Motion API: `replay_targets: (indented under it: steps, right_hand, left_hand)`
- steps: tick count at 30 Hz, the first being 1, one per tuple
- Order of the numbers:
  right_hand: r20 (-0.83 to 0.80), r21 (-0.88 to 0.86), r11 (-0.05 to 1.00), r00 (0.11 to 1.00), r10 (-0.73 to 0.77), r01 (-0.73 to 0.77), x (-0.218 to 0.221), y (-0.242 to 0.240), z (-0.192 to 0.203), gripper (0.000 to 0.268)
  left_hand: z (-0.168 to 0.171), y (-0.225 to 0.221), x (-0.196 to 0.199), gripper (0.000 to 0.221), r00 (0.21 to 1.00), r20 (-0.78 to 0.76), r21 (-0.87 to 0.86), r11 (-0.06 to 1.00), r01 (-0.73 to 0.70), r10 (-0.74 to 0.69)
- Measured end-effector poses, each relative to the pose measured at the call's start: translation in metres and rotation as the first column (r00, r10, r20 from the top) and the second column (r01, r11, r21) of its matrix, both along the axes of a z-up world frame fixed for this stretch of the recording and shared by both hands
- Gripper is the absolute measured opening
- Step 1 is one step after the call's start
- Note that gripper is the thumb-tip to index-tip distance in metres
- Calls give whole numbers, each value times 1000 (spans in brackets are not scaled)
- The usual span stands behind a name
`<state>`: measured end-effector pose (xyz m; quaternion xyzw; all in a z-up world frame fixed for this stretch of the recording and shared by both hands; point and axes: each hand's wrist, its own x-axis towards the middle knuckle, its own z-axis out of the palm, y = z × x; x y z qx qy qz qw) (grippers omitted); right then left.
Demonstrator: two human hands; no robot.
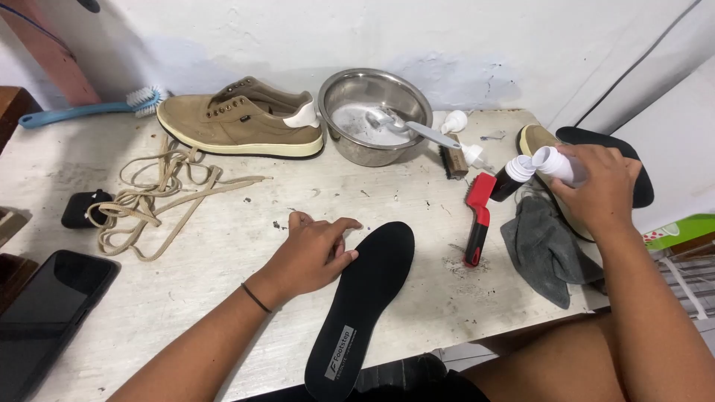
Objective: Cleaning a shoe insole by applying a cleaning solution, scrubbing with a brush, and wiping with a cloth.
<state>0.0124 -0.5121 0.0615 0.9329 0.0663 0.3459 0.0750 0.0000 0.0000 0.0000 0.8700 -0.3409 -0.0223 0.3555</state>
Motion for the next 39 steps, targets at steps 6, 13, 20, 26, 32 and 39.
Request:
replay_targets:
  steps: [6, 13, 20, 26, 32, 39]
  right_hand:
    - [-34, 31, 999, 999, -28, 29, -1, 1, 2, 55]
    - [-13, 9, 1000, 1000, -10, 11, -3, 2, 3, 57]
    - [-6, -13, 1000, 1000, -20, 20, -2, -2, 0, 57]
    - [-8, -25, 999, 999, -38, 38, -3, 1, 2, 57]
    - [10, -17, 999, 999, -50, 50, -2, -3, -1, 52]
    - [-78, 108, 991, 994, -75, 83, -2, 0, 6, 50]
  left_hand:
    - [0, 0, 0, 35, 1000, 4, 4, 1000, 0, 0]
    - [-2, -1, 1, 36, 1000, 17, 6, 1000, -2, 2]
    - [-3, 0, 1, 35, 1000, 22, -10, 1000, 3, -3]
    - [-3, 0, 1, 35, 1000, 24, -8, 1000, 1, -1]
    - [-1, 0, 0, 35, 1000, 17, -2, 1000, 5, -5]
    - [-4, 0, 2, 33, 999, 46, -2, 1000, 1, -1]
